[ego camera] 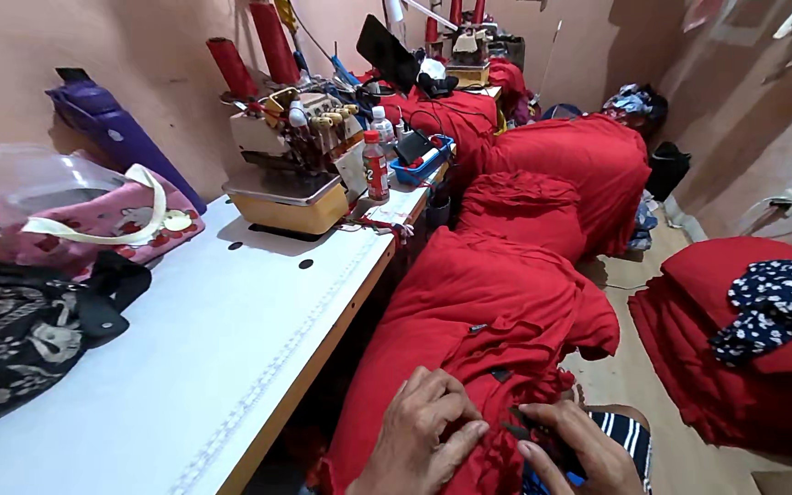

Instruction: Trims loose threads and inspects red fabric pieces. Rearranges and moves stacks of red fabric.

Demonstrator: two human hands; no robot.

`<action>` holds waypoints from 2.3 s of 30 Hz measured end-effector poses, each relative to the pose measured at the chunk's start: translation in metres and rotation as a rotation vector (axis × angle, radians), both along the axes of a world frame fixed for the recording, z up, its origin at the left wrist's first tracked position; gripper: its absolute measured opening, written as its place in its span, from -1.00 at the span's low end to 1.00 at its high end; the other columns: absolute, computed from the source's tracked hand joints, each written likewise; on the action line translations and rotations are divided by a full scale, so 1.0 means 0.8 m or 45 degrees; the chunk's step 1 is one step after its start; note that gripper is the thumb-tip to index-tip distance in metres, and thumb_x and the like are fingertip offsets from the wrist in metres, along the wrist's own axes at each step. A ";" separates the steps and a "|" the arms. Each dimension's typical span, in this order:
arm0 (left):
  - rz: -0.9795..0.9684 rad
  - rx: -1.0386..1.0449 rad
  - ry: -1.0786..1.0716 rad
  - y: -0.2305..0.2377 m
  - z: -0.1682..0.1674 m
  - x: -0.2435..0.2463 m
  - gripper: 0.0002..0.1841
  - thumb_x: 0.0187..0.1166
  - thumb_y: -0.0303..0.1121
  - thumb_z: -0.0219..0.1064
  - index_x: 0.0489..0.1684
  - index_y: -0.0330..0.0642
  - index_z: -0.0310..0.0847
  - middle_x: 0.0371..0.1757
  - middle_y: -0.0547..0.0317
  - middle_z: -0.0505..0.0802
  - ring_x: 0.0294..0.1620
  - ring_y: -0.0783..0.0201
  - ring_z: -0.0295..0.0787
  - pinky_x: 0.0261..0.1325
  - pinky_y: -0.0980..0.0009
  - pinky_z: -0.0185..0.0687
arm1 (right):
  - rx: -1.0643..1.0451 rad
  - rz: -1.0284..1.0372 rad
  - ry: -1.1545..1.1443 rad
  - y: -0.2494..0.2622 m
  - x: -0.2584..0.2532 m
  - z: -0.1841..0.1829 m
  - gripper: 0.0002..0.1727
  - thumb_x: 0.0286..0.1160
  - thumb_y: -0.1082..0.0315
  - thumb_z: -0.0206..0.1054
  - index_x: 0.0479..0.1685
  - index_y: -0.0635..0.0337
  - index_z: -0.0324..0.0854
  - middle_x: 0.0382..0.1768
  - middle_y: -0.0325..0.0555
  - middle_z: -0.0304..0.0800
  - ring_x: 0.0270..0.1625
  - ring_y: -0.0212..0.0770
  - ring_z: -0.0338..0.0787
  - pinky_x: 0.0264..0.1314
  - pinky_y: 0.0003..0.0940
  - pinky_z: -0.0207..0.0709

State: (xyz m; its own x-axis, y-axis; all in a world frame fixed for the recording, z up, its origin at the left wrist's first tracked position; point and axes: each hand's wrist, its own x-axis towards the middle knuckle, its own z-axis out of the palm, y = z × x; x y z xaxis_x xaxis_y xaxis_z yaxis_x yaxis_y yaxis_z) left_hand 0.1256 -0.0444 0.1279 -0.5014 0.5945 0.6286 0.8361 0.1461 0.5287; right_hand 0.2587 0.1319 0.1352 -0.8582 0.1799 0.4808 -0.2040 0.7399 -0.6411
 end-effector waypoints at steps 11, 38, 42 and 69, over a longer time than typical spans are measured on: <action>-0.082 0.246 -0.181 -0.003 -0.003 -0.001 -0.71 0.65 -0.26 0.31 -0.37 -0.34 0.63 -0.23 0.07 0.73 -0.08 0.54 0.66 0.05 0.77 0.53 | 0.178 0.017 0.062 -0.011 -0.009 0.009 -0.76 0.39 0.36 0.48 -0.05 0.29 0.82 -0.27 0.09 0.82 -0.31 -0.17 0.80 -0.31 -0.43 0.65; 0.180 0.193 0.118 0.003 -0.007 0.028 -0.63 0.66 0.04 0.25 -0.43 -0.03 0.61 -0.15 0.21 0.67 0.06 0.37 0.54 0.28 0.42 0.22 | 0.392 -0.054 0.209 -0.032 -0.019 0.010 -0.85 0.46 0.36 0.40 -0.23 0.18 0.88 -0.39 -0.07 0.88 -0.33 -0.23 0.84 -0.31 -0.48 0.62; 0.152 0.221 0.059 0.003 -0.009 0.027 -0.62 0.67 0.05 0.25 -0.42 -0.03 0.61 -0.15 0.21 0.67 0.04 0.39 0.54 0.27 0.43 0.23 | 0.369 -0.084 0.194 -0.026 -0.015 0.006 -0.85 0.45 0.36 0.40 -0.22 0.20 0.87 -0.39 -0.06 0.87 -0.32 -0.23 0.85 -0.28 -0.48 0.64; 0.624 -0.020 -0.245 -0.041 -0.014 -0.031 -0.80 0.57 -0.43 0.31 -0.10 -0.44 0.71 -0.21 -0.08 0.82 -0.30 0.29 0.74 -0.18 0.39 0.67 | 0.092 -0.166 0.064 0.008 0.006 -0.023 -0.72 0.45 0.33 0.42 0.02 0.31 0.81 -0.22 0.08 0.83 -0.39 -0.21 0.77 -0.39 -0.38 0.63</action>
State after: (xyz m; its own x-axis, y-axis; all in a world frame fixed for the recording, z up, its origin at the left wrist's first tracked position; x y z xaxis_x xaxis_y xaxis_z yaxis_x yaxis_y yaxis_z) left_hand 0.1011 -0.0774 0.1170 -0.8286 0.2700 0.4904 0.5555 0.5050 0.6606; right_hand 0.2639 0.1383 0.1172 -0.8044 0.2516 0.5381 -0.1339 0.8058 -0.5769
